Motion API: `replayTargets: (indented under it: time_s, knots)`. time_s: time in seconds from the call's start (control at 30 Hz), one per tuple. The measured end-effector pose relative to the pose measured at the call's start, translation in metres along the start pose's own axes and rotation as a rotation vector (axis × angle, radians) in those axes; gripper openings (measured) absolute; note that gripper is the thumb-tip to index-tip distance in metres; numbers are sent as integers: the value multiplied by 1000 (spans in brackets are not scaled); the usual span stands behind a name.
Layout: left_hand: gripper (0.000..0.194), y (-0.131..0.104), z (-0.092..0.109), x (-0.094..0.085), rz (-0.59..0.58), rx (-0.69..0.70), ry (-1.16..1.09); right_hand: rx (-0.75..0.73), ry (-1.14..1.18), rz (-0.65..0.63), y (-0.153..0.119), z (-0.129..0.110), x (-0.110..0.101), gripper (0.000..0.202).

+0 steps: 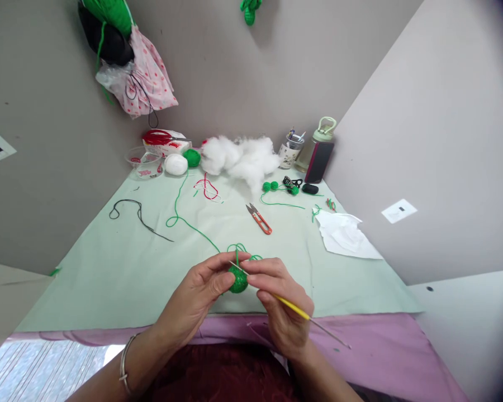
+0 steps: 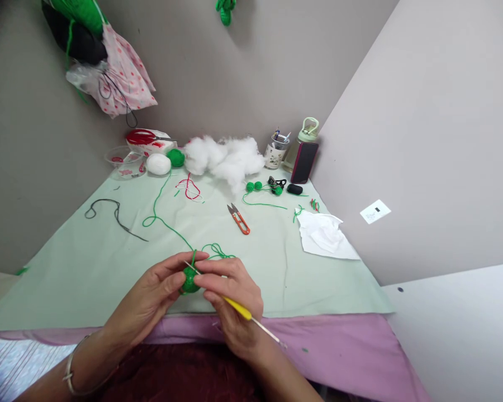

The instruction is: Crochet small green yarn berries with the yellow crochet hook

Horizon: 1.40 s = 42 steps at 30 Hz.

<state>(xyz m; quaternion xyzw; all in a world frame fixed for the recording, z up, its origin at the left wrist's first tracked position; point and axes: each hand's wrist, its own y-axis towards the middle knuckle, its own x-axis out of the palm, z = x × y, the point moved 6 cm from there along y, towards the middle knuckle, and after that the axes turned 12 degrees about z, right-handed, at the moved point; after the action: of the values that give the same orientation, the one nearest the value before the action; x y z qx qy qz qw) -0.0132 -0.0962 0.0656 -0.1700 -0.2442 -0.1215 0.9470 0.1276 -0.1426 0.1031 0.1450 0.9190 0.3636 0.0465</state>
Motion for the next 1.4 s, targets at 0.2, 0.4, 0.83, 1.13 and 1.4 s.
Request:
replayTargets:
  time_s: [0.2,0.4,0.83,1.13,1.4]
  knots:
    - [40,3,-3,-5,-71,40,67,218,196,59,2,18,0,21]
    - [54,1,-7,-4,-133,-3,29,257,229,78,1,21,1,20]
    - [53,-1,10,-5,-76,50,164,408,462,27,14,24,0,22]
    - [53,-1,14,-9,-17,120,196,76,101,-141,19,-1,-9,23]
    - [61,-4,10,-7,138,176,142,-438,-353,-195,9,-23,4,27]
